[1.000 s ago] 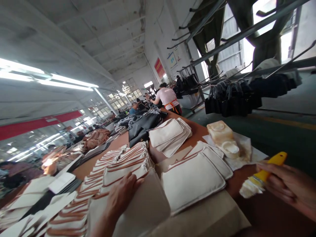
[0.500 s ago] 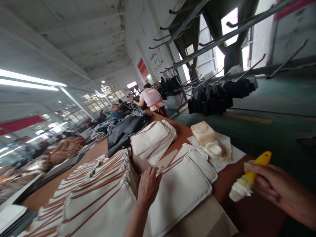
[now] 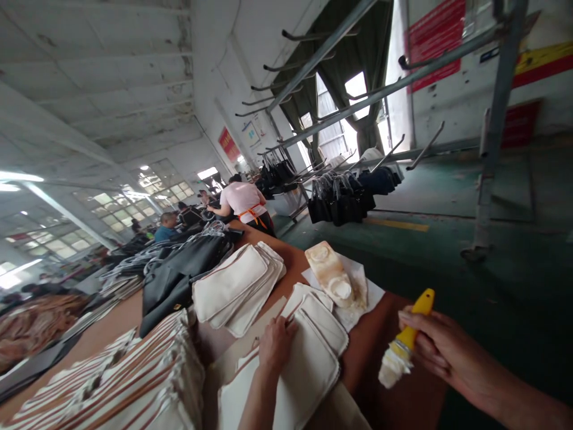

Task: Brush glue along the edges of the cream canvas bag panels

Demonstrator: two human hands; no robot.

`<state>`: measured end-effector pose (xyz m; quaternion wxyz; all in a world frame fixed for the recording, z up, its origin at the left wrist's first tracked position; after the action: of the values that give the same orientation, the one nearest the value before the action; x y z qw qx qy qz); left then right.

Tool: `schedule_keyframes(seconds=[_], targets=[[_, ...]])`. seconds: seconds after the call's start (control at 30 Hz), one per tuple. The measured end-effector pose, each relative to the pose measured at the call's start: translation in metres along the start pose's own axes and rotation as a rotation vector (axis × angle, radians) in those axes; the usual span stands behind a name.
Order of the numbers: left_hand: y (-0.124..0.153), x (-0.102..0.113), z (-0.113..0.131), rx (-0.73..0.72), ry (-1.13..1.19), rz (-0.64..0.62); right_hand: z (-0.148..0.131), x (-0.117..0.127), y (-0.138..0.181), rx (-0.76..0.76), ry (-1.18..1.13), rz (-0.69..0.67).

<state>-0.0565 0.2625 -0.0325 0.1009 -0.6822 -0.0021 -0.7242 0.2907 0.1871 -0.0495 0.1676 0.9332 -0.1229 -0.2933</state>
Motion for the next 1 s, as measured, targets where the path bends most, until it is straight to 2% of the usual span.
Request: schedule_keyframes(seconds=[0.1, 0.23, 0.4, 0.57, 0.67, 0.8, 0.9, 1.0], targets=[[0.006, 0.014, 0.006, 0.003, 0.064, -0.037, 0.0, -0.002, 0.0, 0.005, -0.029, -0.048], [0.028, 0.048, 0.028, -0.077, 0.204, -0.026, -0.011, -0.009, -0.004, 0.098, -0.048, -0.063], [0.075, 0.08, 0.059, -0.142, 0.364, -0.027, -0.044, -0.054, 0.009, 0.316, -0.021, -0.205], [0.112, 0.103, 0.08, -0.055, 0.628, 0.011, -0.056, -0.104, 0.042, 0.494, 0.18, -0.347], [0.127, 0.11, 0.09, -0.055, 0.716, 0.038, -0.06, -0.115, 0.053, 0.624, 0.276, -0.359], [0.139, 0.11, 0.092, -0.056, 0.753, 0.067, -0.077, -0.106, 0.055, 0.735, 0.345, -0.255], [0.144, 0.105, 0.089, -0.045, 0.767, 0.085, -0.085, -0.097, 0.06, 0.718, 0.343, -0.227], [0.147, 0.098, 0.091, -0.054, 0.767, 0.077, -0.077, -0.101, 0.066, 0.67, 0.351, -0.308]])
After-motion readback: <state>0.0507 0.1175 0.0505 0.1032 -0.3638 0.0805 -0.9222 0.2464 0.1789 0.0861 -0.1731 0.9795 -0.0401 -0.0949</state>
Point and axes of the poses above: each hand's wrist, its own y-axis away from the middle knuckle, its own x-axis out of the back of the hand, z = x × y, the point moved 10 cm from there along -y, towards the middle knuckle, and after that the axes turned 12 degrees about z, right-handed, at the moved point
